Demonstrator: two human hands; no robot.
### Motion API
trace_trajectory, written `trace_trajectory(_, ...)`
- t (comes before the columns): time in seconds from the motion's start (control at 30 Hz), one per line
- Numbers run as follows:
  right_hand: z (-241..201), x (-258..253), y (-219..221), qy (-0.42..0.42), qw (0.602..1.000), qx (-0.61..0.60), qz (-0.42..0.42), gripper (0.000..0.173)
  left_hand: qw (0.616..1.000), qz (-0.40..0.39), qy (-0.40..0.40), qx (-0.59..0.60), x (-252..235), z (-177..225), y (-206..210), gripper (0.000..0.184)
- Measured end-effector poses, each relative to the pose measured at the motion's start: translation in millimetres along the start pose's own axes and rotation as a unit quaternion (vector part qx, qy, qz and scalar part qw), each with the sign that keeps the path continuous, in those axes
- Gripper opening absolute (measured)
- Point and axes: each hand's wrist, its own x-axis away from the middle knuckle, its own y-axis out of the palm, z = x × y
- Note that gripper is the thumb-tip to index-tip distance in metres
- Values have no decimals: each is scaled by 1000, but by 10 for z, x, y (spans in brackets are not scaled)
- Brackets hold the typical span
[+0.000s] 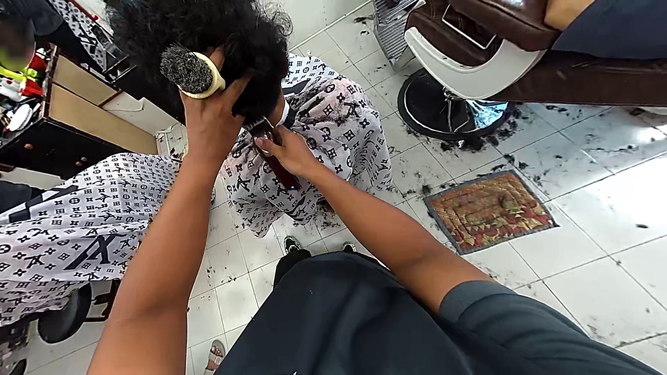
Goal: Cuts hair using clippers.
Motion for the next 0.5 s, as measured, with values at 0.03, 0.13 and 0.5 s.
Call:
trace_trajectory(0.03, 21, 5, 6, -34, 999, 5, -8, 54, 1000, 4, 4, 0, 4, -6, 8, 38)
trace_trajectory(0.13, -6, 45, -39, -5, 999, 32, -6, 53, 1000, 0, 7, 6, -2, -7, -7, 39)
trace_trajectory(0.5, 15, -9, -206, 61, 998, 17, -5, 54, 1000, 4, 14, 0, -7, -23, -9, 40)
